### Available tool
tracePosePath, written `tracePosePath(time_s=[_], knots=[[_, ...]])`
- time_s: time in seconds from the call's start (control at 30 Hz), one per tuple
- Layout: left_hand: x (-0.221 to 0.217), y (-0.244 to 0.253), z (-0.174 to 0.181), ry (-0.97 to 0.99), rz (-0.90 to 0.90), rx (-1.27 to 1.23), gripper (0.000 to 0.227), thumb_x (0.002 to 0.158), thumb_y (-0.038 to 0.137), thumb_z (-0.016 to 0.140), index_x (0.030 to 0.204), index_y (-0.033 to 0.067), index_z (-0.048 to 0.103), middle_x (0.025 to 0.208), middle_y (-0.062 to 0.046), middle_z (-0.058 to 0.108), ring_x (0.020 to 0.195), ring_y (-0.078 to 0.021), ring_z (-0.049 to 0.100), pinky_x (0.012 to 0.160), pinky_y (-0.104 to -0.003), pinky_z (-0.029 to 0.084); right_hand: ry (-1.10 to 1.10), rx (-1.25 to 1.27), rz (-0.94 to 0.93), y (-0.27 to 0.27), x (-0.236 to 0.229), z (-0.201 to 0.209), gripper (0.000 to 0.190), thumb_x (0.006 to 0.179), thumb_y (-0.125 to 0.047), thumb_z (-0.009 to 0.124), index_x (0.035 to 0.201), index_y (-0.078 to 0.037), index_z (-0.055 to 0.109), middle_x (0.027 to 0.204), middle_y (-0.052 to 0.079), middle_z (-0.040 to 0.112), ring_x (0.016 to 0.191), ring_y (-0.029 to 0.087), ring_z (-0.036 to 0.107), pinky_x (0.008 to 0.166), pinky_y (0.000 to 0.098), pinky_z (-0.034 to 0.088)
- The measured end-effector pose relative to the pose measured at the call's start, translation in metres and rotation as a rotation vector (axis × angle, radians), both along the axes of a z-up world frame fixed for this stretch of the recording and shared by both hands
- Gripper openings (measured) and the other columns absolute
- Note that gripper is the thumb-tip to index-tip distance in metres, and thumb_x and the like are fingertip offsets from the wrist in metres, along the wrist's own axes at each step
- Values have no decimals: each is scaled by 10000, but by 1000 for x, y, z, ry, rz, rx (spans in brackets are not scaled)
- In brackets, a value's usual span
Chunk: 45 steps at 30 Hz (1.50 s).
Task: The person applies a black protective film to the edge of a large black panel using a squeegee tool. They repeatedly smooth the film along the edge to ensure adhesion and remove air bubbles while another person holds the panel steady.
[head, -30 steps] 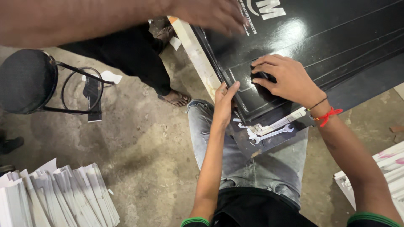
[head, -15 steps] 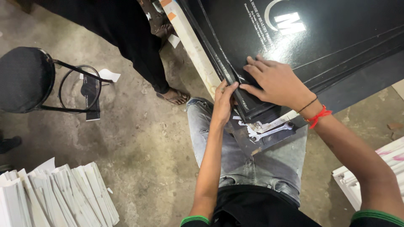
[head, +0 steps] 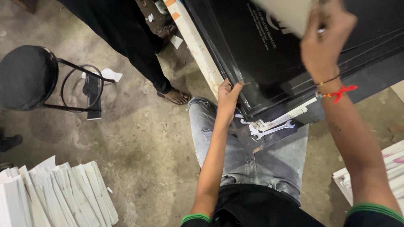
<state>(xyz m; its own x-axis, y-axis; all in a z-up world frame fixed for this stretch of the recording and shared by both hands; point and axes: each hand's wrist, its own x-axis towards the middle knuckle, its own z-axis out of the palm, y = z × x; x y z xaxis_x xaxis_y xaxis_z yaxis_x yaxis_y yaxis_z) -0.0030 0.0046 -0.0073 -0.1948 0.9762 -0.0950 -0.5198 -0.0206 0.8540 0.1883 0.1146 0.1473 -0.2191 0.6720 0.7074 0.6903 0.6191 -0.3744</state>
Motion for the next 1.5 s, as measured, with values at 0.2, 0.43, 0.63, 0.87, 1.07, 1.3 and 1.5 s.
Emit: tracePosePath(time_s=[0.2,0.43,0.63,0.87,1.07,1.3,1.5], knots=[[2,3,0,10,39,-38,186,972,34,614,1139,-38,658,936,-28,722,800,-71,657,706,-226,544,-168,167,295,-28,-42,-19,326,959,60,611,1273,6,683,1138,169,751,888,332,711,777,399,543],[0,-3,4,37,-6,-2,153,1013,66,634,1142,-16,649,898,-6,675,737,-55,591,623,-232,484,-416,-188,495,-10,-65,-34,408,906,-168,695,1283,-15,676,1429,107,629,1367,318,524,1084,443,436],[0,-6,12,32,-4,60,162,1018,87,650,1151,-6,648,975,-6,676,836,-63,612,716,-228,526,-318,-317,532,-24,-41,-11,348,936,-303,724,1189,-65,705,1315,48,662,1270,307,571,1098,401,456],[-4,-11,19,90,10,-57,177,997,113,711,1076,-1,601,990,-68,662,845,-112,619,713,-262,540,-213,-265,524,-42,-19,-23,397,898,-426,780,1126,-104,725,1236,49,662,1181,269,594,1032,415,438],[4,-7,44,-29,33,-58,287,957,54,700,1222,-10,610,1130,-79,695,972,-130,668,850,-257,560,-203,-277,514,-37,-11,-30,434,847,-458,782,1112,-125,695,1197,24,648,1111,237,600,904,393,423],[17,-4,57,21,112,-65,270,993,68,684,1234,-49,651,1133,-82,694,972,-134,664,836,-268,554,-188,-250,445,-43,-11,-42,413,926,-456,746,1191,-141,716,1213,-11,648,1099,201,602,943,368,433],[15,-7,62,35,76,-49,350,1042,216,609,1269,-50,622,1137,-92,691,972,-129,675,833,-273,572,-195,-288,424,-44,-15,-30,559,820,-543,774,1164,-105,727,1082,5,633,980,207,587,864,380,421]])
